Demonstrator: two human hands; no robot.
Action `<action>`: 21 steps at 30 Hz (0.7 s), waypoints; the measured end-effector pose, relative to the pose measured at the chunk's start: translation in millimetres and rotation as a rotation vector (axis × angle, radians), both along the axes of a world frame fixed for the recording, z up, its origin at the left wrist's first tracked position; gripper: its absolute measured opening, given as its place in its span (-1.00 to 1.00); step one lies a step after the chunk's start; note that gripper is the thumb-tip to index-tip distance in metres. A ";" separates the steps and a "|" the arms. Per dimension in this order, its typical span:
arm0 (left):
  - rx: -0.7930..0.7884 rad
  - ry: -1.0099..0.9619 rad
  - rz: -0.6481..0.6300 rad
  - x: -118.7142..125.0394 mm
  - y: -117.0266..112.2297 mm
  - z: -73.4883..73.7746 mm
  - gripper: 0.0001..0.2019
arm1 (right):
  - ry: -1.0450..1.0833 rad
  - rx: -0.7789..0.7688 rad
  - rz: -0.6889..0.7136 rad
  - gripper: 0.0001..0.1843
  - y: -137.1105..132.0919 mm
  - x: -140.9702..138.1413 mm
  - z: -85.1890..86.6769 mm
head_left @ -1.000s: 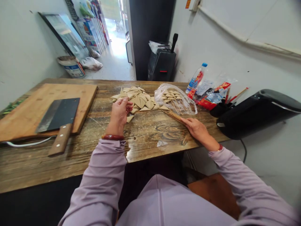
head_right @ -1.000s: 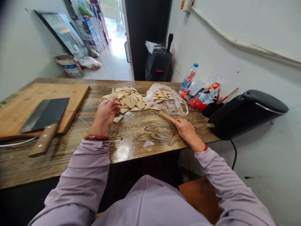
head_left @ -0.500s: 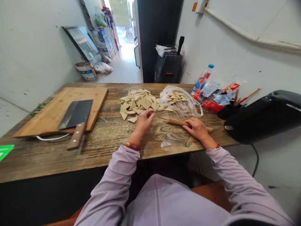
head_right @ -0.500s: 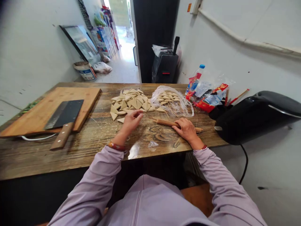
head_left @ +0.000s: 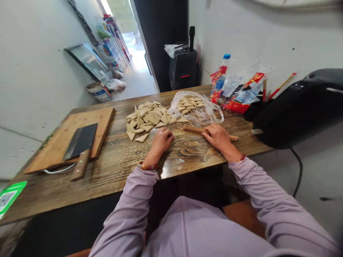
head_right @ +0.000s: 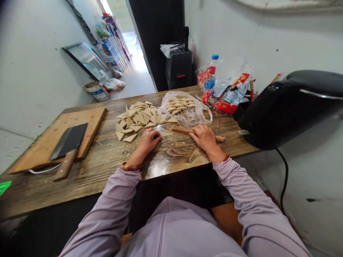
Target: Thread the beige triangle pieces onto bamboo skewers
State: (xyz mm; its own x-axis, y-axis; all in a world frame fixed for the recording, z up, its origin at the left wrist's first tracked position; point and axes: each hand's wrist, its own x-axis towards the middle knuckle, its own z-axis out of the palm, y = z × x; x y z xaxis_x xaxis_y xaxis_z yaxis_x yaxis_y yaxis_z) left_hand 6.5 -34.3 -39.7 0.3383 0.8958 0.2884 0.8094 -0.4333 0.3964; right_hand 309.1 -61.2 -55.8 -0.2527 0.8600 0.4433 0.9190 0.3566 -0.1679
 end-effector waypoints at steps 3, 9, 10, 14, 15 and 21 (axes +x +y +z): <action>0.026 -0.018 0.064 10.9 4.9 1.0 -0.74 | 0.016 0.007 -0.047 -0.74 1.6 1.9 -2.8; 0.022 0.076 0.027 40.7 15.0 6.6 -0.73 | 0.020 -0.033 -0.097 -0.74 -0.8 1.4 1.5; 0.017 0.088 0.006 41.8 13.8 7.7 -0.77 | 0.013 -0.045 -0.119 -0.74 -1.6 0.7 3.4; 0.013 0.143 -0.007 34.9 3.0 10.0 -0.86 | -0.001 -0.057 -0.186 -0.74 -3.3 -0.8 7.5; 0.012 0.162 -0.007 32.1 0.1 9.9 -0.87 | 0.001 -0.054 -0.194 -0.74 -3.3 -0.7 7.3; 0.055 0.252 -0.019 22.2 -12.8 5.1 -0.85 | 0.049 0.033 -0.157 -0.68 -5.0 2.3 4.6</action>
